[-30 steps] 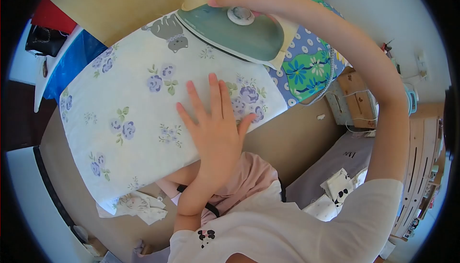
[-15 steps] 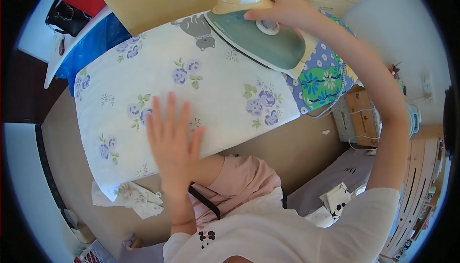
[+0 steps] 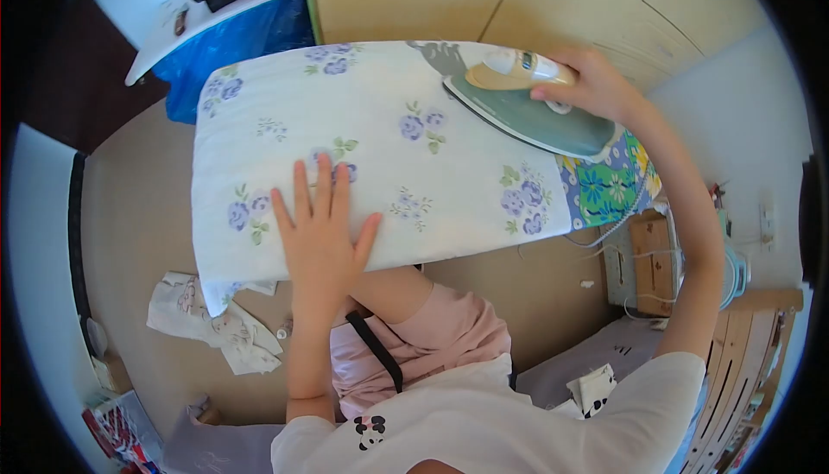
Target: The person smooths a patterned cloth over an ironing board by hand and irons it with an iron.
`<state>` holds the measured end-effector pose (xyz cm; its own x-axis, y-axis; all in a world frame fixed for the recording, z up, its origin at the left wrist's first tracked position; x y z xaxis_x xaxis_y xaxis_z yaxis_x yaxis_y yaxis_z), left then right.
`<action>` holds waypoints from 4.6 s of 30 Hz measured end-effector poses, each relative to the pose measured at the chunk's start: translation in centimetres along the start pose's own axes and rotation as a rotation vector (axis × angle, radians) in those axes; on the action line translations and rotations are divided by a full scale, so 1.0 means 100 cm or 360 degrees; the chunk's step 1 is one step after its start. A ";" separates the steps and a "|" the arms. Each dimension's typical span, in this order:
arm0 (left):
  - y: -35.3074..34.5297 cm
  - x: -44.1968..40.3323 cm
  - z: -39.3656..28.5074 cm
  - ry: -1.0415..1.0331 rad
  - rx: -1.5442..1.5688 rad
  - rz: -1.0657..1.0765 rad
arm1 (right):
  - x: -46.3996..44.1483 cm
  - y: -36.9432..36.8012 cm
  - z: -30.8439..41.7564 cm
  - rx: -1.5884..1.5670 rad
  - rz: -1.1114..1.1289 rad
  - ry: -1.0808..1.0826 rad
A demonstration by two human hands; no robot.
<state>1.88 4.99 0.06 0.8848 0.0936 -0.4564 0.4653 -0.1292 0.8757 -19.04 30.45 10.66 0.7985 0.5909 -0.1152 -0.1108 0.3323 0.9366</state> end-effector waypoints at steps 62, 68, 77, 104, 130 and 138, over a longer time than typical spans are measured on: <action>0.002 0.003 0.008 0.0025 0.0232 -0.0025 | -0.003 0.048 0.006 -0.1912 -0.0076 -0.1141; 0.012 0.002 0.008 0.0033 0.0386 0.0018 | -0.051 -0.005 0.062 -0.2079 0.0332 -0.0976; 0.046 0.005 0.055 0.0108 0.0566 -0.0031 | -0.098 -0.081 0.128 -0.2215 0.0484 -0.0987; 0.032 -0.001 0.073 0.0195 -0.0040 -0.0091 | -0.123 -0.094 0.199 -0.0206 0.0232 0.1203; 0.035 0.000 0.073 0.0240 0.0021 -0.0071 | -0.128 -0.100 0.192 -0.0572 0.0040 0.1163; 0.032 0.001 0.074 0.0207 -0.0001 -0.0050 | -0.128 -0.098 0.191 -0.0602 0.0057 0.1166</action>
<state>3.62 -2.74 1.69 0.8593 0.2250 -0.4594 0.4928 -0.1236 0.8613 -16.82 5.60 9.31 0.2169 0.8921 -0.3964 -0.4250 0.4519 0.7843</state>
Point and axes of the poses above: each hand's wrist, its own x-axis away from the middle knuckle, its own y-axis out of the back of the hand, z = x × y, the point moved 4 cm from there along -x, towards the middle knuckle, and after that the axes turned 9 degrees about -z, right-handed, at the moved point
